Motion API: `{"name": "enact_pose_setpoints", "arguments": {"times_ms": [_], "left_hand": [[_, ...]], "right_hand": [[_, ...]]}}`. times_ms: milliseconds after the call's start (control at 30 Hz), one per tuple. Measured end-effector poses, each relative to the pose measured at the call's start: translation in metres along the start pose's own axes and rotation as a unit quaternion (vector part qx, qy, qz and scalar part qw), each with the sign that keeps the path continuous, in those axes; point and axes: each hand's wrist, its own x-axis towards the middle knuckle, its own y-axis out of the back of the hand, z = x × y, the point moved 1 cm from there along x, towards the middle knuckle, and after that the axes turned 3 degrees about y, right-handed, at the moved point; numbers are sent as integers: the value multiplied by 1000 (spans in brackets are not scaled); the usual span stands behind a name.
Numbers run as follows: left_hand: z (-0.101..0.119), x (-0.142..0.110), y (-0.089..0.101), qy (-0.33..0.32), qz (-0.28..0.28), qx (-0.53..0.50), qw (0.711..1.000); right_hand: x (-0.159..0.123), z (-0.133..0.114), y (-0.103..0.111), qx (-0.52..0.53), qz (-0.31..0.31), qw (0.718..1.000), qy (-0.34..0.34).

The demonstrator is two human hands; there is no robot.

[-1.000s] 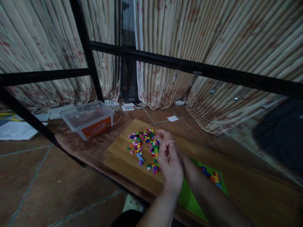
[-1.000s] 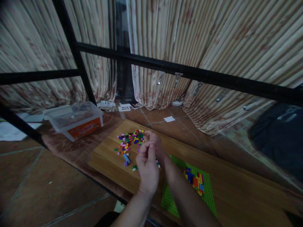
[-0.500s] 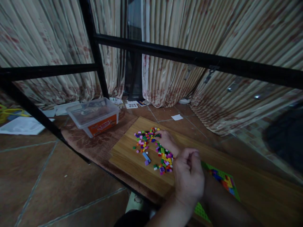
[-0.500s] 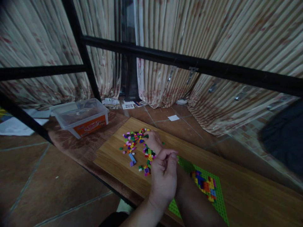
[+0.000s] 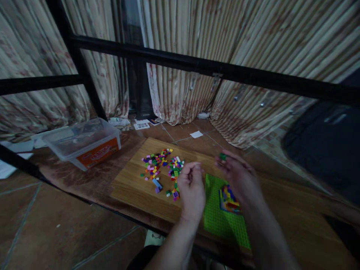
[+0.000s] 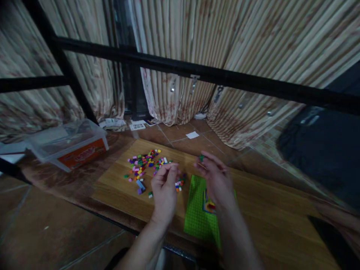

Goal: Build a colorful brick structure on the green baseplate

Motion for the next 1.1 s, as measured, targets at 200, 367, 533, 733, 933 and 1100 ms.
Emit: {"name": "enact_pose_setpoints", "arguments": {"times_ms": [200, 367, 533, 733, 933, 1100], "left_hand": [[-19, 0, -14, 96, -45, -11, 994], [-37, -8, -31, 131, -92, 27, 987], [-50, -12, -42, 129, -127, 97, 979], [-61, -13, -47, 93, -145, 183, 968], [-73, -11, -49, 67, -181, 233, 953], [-77, -10, -47, 41, -194, 260, 945]], "right_hand": [[-22, -35, 93, 27, 90, 996, -10], [-30, -36, 139, -19, 122, 992, -30], [-38, -34, 161, -54, 62, 990, -118], [-44, -29, 164, -84, -39, 978, -184], [-51, -19, 156, -115, -135, 958, -224], [-53, -11, 154, -131, -134, 951, -244]]}}
